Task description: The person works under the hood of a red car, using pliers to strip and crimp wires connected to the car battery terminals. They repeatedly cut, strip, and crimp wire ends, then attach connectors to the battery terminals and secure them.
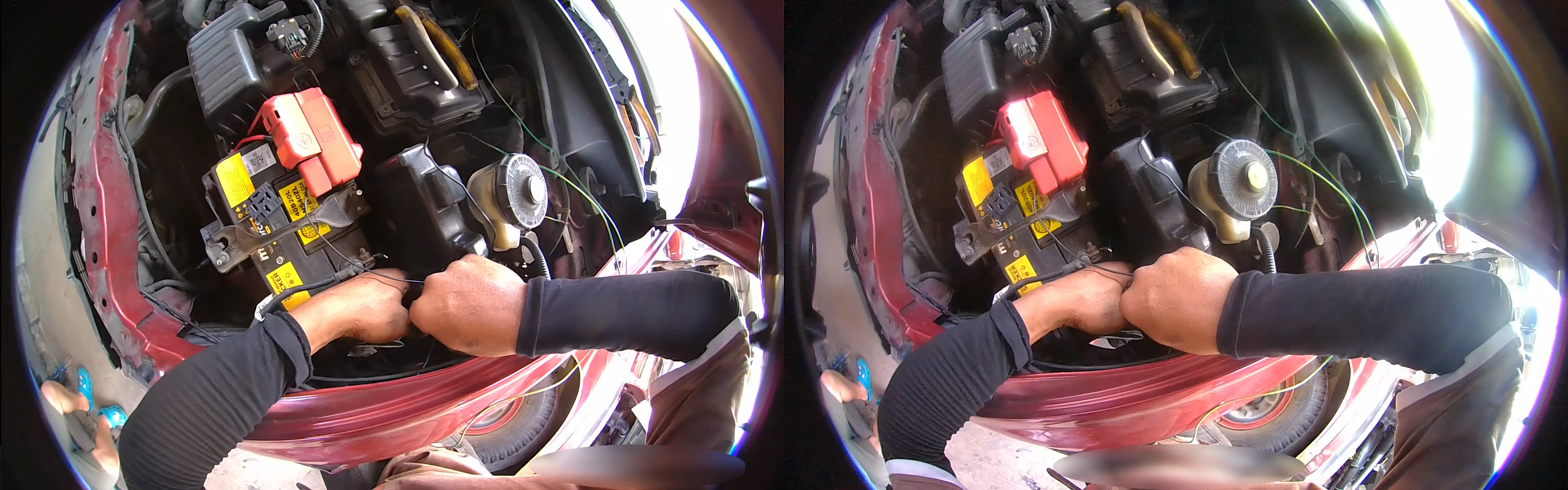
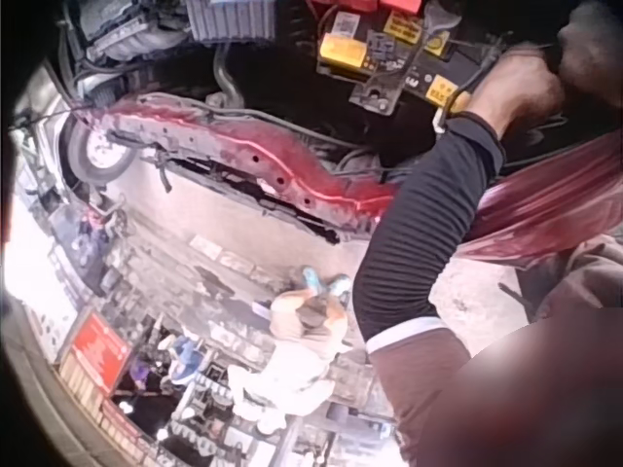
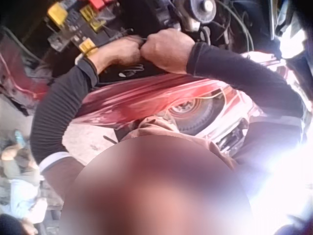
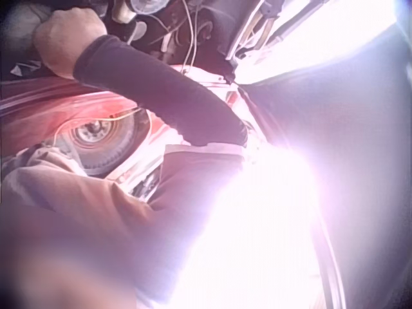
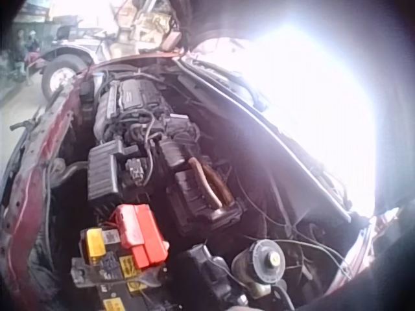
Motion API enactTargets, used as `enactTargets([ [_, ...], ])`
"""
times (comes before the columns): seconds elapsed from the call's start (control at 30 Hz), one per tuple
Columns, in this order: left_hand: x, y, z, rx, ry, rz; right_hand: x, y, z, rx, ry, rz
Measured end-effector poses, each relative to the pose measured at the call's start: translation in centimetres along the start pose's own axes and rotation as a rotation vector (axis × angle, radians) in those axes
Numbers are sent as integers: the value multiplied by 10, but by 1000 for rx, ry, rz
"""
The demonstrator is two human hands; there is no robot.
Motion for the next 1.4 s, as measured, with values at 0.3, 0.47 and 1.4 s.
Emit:
enactTargets([
  [0.3,-10,-13,-10,80,25,47,-5,2,1,73,65,14],
  [0.47,-7,-21,-15,26,36,-165,-15,-16,-23,94,198,10],
  [1.4,4,-29,-7,365,-309,-94,-24,-125,-143,127,-206,358],
])
Point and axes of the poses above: each hand's wrist, its own z-axis towards the middle knuckle, its own x-axis out of the palm, y = z × x, the point moved 6 cm from there along z, towards the middle knuckle, and after that the axes turned 12 degrees about x, right-handed, at the moved point
